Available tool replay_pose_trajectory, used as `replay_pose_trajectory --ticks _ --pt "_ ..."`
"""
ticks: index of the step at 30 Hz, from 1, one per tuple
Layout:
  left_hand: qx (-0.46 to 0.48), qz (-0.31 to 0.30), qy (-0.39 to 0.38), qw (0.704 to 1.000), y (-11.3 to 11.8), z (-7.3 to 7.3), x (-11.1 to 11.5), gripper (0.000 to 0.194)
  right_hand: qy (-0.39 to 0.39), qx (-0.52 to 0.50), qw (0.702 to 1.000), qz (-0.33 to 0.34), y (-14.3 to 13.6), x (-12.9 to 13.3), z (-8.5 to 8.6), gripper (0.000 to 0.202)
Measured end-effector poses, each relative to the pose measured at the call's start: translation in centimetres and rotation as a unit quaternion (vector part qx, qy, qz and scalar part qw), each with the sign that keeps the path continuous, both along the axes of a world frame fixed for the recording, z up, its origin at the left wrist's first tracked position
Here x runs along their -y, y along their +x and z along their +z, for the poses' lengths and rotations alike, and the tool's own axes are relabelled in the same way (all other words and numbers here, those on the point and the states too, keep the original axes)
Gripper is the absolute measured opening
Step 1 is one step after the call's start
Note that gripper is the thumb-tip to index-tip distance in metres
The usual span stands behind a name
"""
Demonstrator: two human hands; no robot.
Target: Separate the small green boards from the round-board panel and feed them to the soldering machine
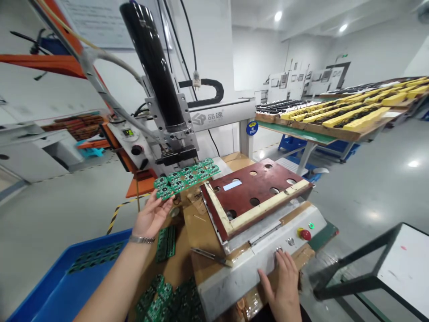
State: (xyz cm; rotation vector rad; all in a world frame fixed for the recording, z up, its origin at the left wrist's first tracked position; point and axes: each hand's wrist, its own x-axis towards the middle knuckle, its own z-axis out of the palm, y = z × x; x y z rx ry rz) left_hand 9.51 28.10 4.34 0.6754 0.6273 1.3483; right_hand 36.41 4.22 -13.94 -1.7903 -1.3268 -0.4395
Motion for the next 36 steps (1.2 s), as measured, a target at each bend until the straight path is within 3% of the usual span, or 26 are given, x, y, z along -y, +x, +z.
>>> replay_pose_trajectory --ticks 36 --pt "0.0 0.009 -0.008 1.0 -1.1 -0.3 0.7 0.032 0.007 -0.015 1.0 -0.005 -0.3 0.0 -0.2 0.061"
